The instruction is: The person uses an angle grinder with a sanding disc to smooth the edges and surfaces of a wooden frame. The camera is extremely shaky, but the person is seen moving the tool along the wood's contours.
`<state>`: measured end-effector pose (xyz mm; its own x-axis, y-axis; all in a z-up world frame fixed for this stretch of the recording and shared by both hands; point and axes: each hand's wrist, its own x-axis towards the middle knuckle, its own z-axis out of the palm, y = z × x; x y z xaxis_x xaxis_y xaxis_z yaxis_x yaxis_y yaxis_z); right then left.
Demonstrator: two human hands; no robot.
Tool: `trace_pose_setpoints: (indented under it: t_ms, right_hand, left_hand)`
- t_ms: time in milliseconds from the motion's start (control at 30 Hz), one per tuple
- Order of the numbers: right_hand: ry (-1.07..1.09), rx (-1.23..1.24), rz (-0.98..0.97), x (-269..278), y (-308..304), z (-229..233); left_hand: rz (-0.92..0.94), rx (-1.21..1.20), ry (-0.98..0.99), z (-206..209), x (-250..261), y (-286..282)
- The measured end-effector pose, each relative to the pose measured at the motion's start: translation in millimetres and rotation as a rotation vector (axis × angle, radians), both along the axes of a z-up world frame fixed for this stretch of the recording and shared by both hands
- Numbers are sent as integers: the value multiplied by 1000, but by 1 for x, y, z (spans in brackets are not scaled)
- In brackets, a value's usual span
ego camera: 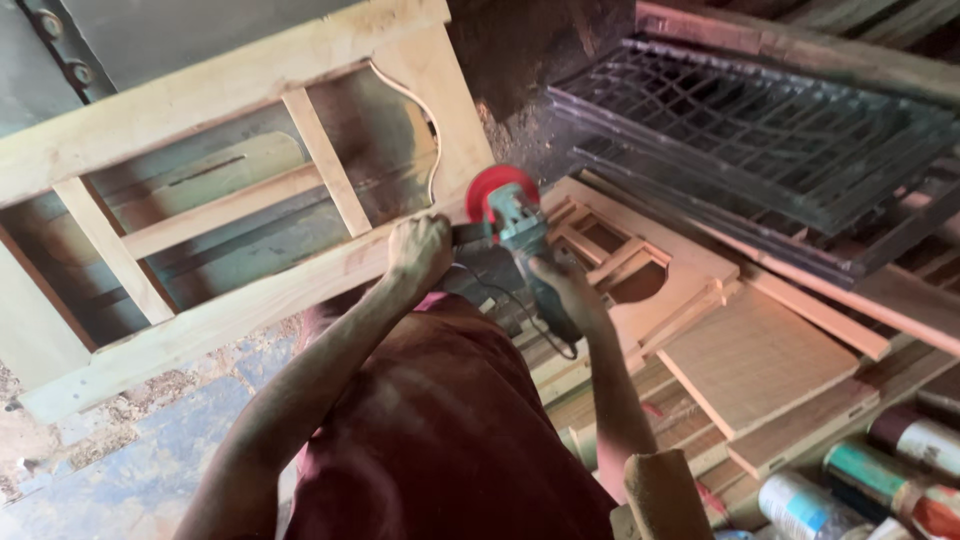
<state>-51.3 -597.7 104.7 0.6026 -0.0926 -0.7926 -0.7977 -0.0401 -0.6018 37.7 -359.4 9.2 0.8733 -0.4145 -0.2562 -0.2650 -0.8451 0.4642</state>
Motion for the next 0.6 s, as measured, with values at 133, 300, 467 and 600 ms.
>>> trace_pose_setpoints:
  t_ms: [133, 300, 467, 600]
  right_hand:
    - [-90, 62, 43, 5, 19, -9]
    - [23, 23, -13, 16, 25, -19]
    - [7, 59, -80, 55, 33, -18]
    - [13, -62, 16, 94, 35, -13]
  left_hand:
    - [19, 61, 48, 5, -1, 29]
    - [10, 39, 36, 0, 25, 37]
    - [-42, 76, 20, 6, 70, 39]
    - [-44, 100, 73, 14, 114, 40]
